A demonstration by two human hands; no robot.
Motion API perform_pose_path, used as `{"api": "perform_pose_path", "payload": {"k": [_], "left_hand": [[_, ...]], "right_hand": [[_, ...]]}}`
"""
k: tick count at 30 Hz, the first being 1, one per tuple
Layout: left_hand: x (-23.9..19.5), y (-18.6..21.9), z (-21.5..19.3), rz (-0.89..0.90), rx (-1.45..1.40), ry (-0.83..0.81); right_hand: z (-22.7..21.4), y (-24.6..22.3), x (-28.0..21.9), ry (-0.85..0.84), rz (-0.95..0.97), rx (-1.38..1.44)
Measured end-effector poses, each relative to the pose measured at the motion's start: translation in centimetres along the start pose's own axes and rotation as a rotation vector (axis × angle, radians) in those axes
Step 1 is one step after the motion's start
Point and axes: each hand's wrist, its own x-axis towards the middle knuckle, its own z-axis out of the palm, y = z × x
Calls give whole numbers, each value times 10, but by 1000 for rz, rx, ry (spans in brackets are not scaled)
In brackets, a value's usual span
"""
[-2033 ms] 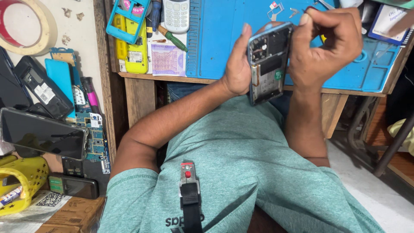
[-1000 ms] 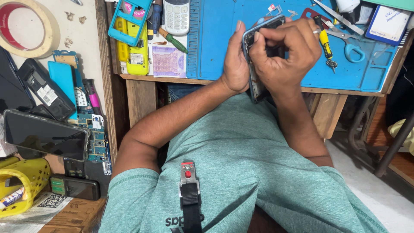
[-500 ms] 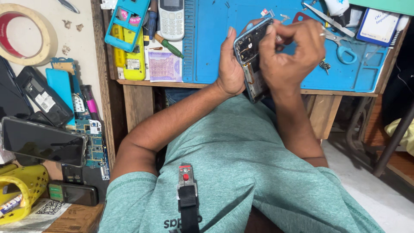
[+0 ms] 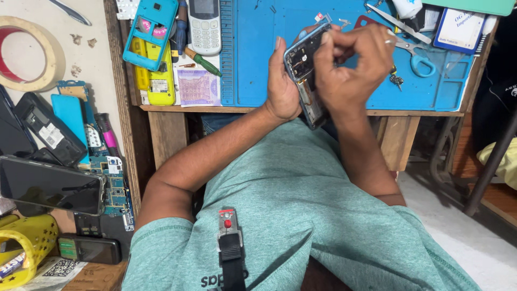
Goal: The person uses a screwdriver to remove screws from a disassembled smartphone on a blue work mat. They then use a small metal tool to pry and adjust internal components near the top edge of the device.
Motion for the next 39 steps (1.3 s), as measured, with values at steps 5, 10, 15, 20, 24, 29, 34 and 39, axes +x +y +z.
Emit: {"api": "perform_pose_path", "payload": {"k": [5,10,15,20,24,29,34,39], "left_hand": [[0,7,-2,-42,100,1],[-1,14,2,-71,189,15],[-4,15,1,-151,108,96],[-2,5,-10,-124,37,172],[-3,-1,-19,-44,115,144],[-2,2,-13,-25,85,181],[2,21,4,-117,-56,218],[6,50,15,-149,-41,99]], "right_hand": [[8,-14,-11,-60,-152,32],[7,-17,-6,-129,-233,146],[4,-6,1,-181,-293,179],[6,3,3,-156,-275,187],[4,-2,6,-151,-189,181],[3,-12,10,-87,-178,37],[-5,-4,12,-28,-86,125],[-40,25,5,-47,213,170]]}}
